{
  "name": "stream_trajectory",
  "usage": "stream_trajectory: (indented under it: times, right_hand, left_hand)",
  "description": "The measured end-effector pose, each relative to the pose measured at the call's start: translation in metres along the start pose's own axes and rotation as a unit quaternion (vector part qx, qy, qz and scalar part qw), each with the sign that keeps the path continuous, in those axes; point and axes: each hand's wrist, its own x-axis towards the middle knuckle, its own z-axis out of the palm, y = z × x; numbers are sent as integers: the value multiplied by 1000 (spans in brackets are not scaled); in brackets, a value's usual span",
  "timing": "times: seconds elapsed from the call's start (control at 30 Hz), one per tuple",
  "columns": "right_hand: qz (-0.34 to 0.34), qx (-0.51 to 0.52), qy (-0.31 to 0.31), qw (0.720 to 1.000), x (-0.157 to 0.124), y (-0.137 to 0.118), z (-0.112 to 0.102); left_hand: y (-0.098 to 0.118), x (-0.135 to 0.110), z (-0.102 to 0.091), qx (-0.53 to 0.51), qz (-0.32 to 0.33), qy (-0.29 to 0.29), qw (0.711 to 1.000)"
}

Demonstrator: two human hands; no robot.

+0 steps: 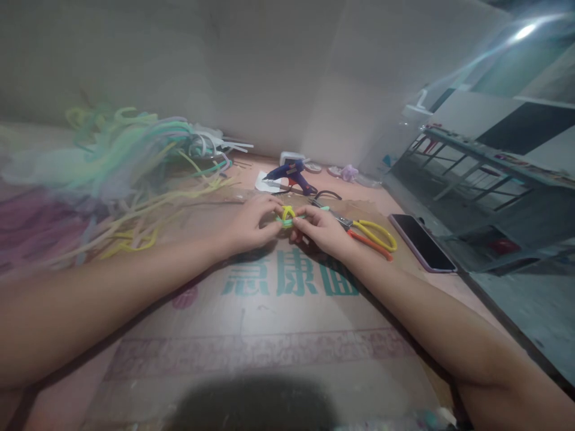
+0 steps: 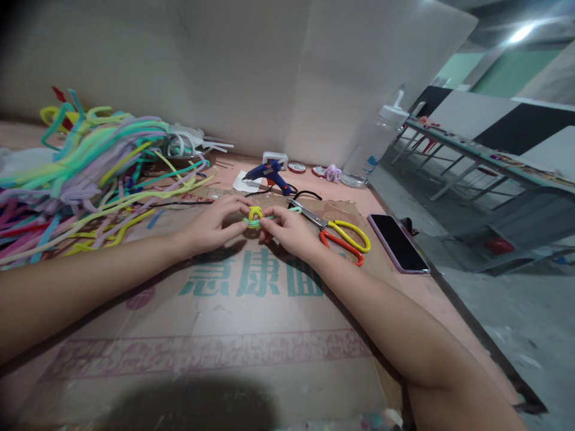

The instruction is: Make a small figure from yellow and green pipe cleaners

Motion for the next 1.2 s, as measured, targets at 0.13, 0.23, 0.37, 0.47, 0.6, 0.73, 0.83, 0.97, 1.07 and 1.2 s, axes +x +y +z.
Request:
stream_trajectory:
  times: [0.13,0.23,0.37,0.47,0.6,0.73,0.83,0.97,1.07,1.2]
  right_hand:
    - [15,3,2,1000,0,0,1]
    - [15,4,4,1000,0,0,1]
    - [11,-9,4,1000,0,-1,0]
    - [10,-11,5,1000,0,-1,0]
    - [11,-10,5,1000,-1,0,-1]
    - [19,-6,5,1000,-1,0,0]
    - [20,-2,3,1000,0,0,0]
    - [12,8,4,1000,1,3,-1]
    - [12,20,3,1000,2,5,-2]
    - [14,19,3,1000,1,3,-1]
  left_hand:
    - [2,1,-1,-26,-38,30,998]
    - [0,1,-1,-27,-55,48,997]
    - [0,1,-2,-5,-57,45,997]
    - [2,1,-2,6,-71,48,996]
    - [4,1,-2,-3,-79,48,996]
    - [3,0,-1,14,-69,39,997]
    - [2,-1,0,39,-51,29,998]
    - [1,0,1,51,-19,29,998]
    - [0,0,1,50,2,10,999]
    - [0,-1,1,45,18,-18,999]
